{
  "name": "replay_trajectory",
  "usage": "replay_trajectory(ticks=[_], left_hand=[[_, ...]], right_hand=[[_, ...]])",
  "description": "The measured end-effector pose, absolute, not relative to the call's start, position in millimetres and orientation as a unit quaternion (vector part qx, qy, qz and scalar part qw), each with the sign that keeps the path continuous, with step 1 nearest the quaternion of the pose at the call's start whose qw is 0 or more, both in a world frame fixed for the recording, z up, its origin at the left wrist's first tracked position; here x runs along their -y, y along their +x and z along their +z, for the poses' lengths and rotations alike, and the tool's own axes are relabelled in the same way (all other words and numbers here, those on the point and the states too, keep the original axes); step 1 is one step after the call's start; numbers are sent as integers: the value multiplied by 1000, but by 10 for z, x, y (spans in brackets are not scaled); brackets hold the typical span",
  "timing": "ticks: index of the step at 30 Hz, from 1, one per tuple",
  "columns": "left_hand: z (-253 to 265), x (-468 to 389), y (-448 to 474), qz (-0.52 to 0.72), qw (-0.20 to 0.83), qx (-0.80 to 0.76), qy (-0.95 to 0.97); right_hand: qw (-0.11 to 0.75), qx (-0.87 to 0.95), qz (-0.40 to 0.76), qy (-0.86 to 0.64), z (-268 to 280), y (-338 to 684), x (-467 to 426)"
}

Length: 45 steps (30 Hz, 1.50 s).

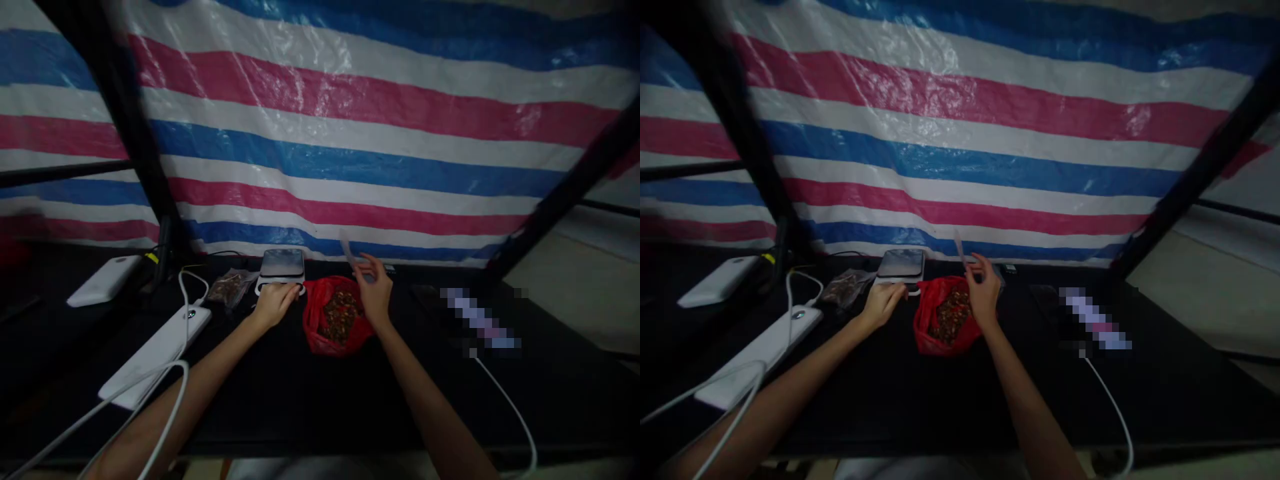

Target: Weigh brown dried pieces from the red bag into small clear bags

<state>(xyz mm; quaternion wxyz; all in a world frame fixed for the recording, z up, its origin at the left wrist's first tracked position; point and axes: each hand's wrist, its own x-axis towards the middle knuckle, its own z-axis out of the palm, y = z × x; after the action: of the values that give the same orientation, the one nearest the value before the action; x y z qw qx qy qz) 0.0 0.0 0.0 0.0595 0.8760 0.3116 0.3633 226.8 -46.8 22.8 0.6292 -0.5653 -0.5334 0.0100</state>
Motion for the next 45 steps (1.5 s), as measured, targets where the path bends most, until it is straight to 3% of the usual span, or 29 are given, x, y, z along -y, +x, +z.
replay_trajectory(ticks=[5,14,25,34,45], left_hand=[[49,-35,-75,275,66,-386,878],[-55,4,54,251,109,-408,871],[-95,9,66,237,44,-391,888],[-113,-4,30,235,26,-357,904],[-84,55,74,274,97,-397,871]], right_hand=[[555,636,98,-527,83,1474,278],[476,663,37,-577,-46,1474,415],[469,683,20,-559,9,1473,446],[392,735,-52,-551,27,1530,487],[325,764,-57,-554,7,1508,485]])
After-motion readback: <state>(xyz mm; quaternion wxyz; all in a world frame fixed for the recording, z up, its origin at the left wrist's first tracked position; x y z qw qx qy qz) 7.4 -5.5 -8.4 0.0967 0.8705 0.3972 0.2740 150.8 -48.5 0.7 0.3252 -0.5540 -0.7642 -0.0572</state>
